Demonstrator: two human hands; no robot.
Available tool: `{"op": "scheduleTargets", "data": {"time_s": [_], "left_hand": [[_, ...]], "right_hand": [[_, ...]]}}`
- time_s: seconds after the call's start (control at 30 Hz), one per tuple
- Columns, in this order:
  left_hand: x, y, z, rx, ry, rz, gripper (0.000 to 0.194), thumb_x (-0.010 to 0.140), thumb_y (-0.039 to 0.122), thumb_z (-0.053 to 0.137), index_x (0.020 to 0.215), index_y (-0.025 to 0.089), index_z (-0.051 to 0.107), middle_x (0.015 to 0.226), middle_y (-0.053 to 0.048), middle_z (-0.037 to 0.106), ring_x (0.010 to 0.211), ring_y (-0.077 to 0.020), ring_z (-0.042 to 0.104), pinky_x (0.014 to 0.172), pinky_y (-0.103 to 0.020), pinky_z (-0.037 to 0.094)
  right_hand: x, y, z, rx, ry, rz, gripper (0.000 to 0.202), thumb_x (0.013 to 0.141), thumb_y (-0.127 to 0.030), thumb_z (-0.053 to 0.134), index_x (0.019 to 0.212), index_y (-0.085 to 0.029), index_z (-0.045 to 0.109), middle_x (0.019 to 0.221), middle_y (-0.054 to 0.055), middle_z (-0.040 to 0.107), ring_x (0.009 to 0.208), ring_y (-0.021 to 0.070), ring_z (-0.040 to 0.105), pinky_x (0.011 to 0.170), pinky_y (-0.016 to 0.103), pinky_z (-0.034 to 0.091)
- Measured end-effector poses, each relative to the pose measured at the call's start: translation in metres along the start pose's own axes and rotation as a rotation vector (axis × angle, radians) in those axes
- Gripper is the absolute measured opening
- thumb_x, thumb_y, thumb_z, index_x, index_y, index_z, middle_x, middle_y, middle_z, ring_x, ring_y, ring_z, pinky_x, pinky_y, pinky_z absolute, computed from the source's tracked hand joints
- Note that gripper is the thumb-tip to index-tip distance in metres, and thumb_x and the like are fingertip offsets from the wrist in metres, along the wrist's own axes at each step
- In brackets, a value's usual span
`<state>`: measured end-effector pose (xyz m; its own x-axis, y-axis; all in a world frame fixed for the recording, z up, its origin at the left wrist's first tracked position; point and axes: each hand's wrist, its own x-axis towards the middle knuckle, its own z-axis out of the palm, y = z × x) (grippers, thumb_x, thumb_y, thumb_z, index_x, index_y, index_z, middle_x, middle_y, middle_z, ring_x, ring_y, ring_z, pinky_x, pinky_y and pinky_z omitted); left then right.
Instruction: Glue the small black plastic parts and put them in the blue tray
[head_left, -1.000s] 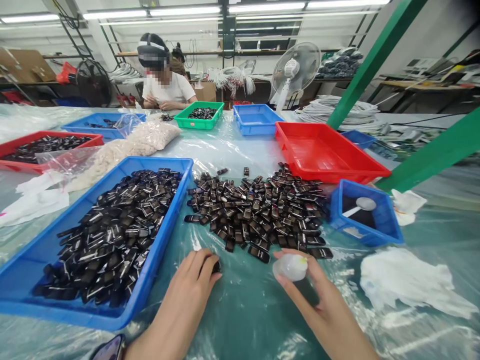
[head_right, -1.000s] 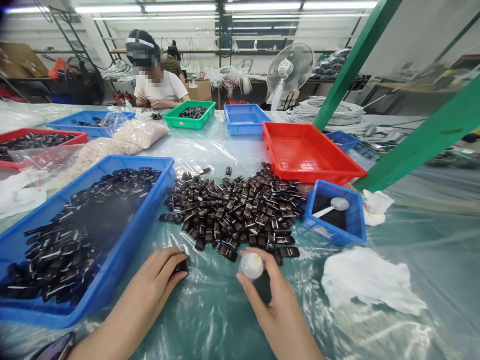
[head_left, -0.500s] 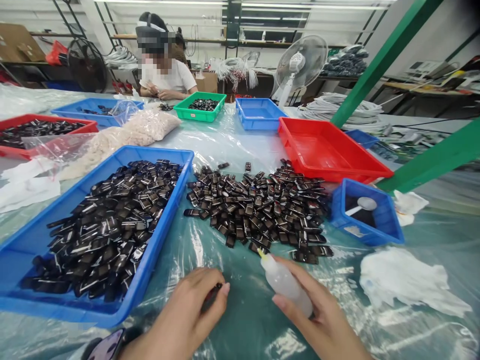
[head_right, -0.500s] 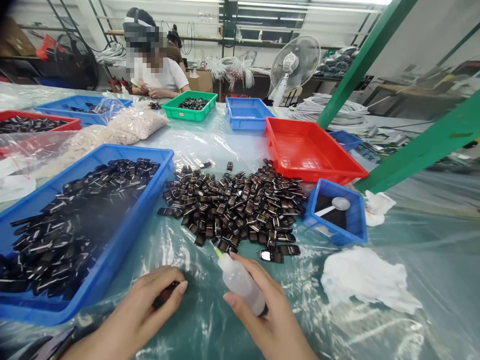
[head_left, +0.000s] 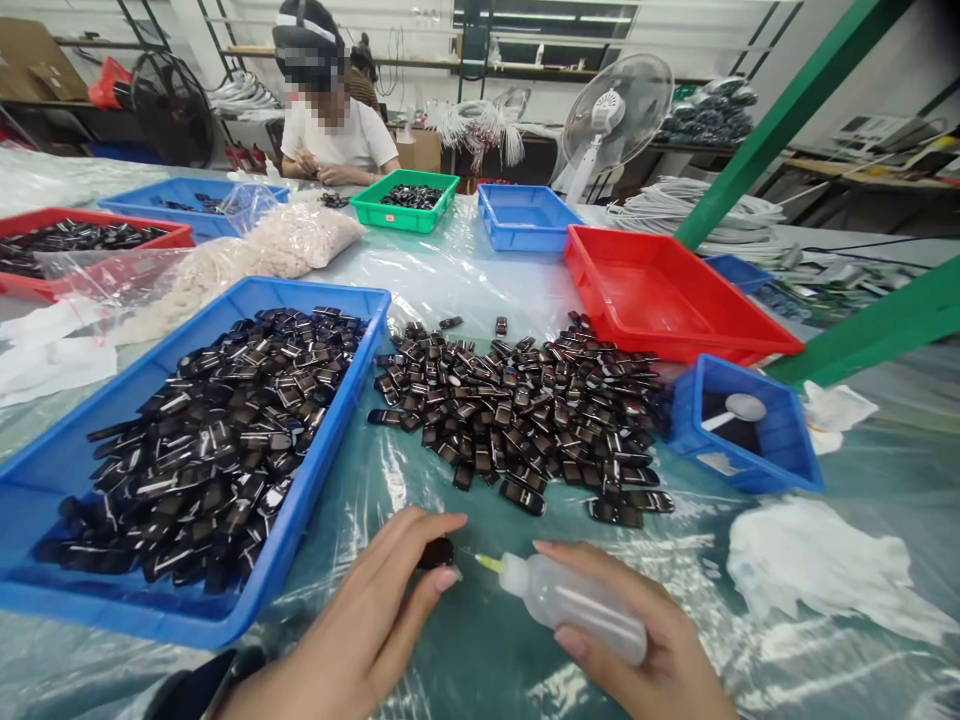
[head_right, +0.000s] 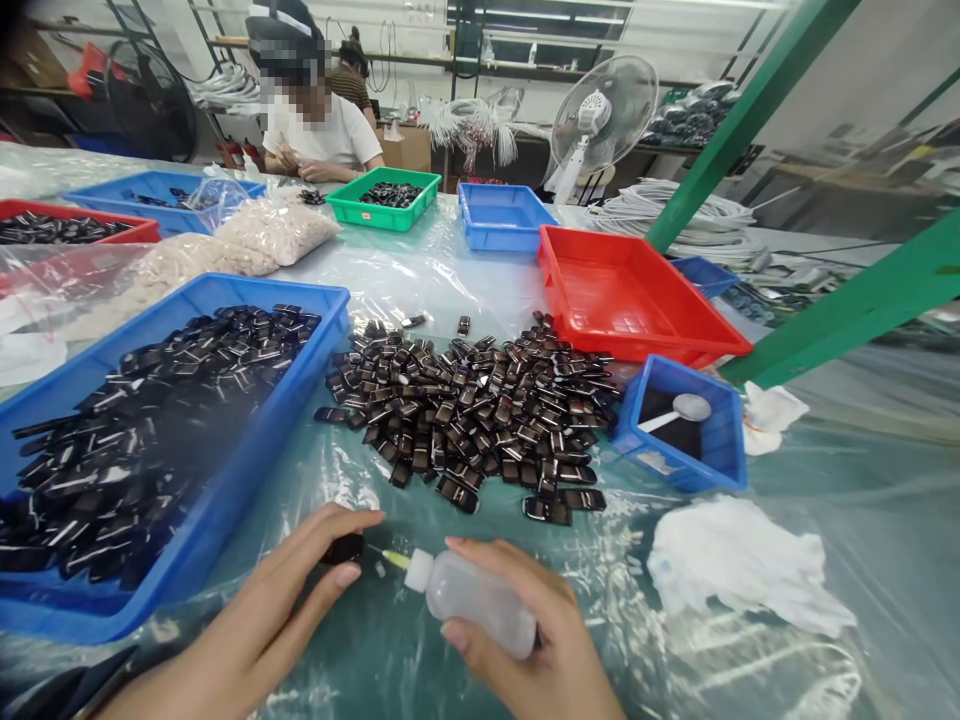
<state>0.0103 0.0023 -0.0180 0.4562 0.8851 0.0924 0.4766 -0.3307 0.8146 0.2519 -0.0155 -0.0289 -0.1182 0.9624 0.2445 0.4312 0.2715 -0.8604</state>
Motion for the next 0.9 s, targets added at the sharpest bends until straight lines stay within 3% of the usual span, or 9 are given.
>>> {"op": "scheduleTargets", "data": {"time_s": [0.33, 0.63, 0.9], "left_hand": [[-0.001, 0.000, -0.001, -0.064, -0.058, 0.007, 0.020, 0.100, 0.020, 0.038, 0.118, 0.030, 0.040, 0.111, -0.002, 0.053, 0.103, -0.0196, 0.055, 0.085, -0.032, 0.046], [-0.002, 0.003, -0.003, -0.065, -0.137, 0.127, 0.017, 0.100, 0.024, 0.043, 0.117, 0.024, 0.044, 0.105, -0.004, 0.053, 0.096, -0.0204, 0.052, 0.082, -0.032, 0.045], [-0.003, 0.001, 0.000, -0.107, -0.081, 0.179, 0.016, 0.099, 0.023, 0.045, 0.115, 0.021, 0.048, 0.101, -0.004, 0.055, 0.091, -0.0199, 0.052, 0.078, -0.031, 0.044]], "right_hand": [[-0.005, 0.004, -0.001, -0.096, -0.036, -0.025, 0.035, 0.076, -0.032, 0.072, 0.109, -0.040, 0.067, 0.094, -0.003, 0.073, 0.076, 0.0156, 0.071, 0.064, 0.020, 0.057], [0.002, 0.002, -0.002, -0.042, -0.109, -0.126, 0.037, 0.080, -0.056, 0.063, 0.113, -0.039, 0.064, 0.079, -0.002, 0.067, 0.066, 0.0172, 0.066, 0.050, 0.022, 0.050], [0.005, -0.005, -0.009, -0.040, -0.187, -0.119, 0.038, 0.078, -0.051, 0.068, 0.114, -0.040, 0.063, 0.081, -0.004, 0.068, 0.065, 0.0147, 0.066, 0.055, 0.022, 0.052]]}}
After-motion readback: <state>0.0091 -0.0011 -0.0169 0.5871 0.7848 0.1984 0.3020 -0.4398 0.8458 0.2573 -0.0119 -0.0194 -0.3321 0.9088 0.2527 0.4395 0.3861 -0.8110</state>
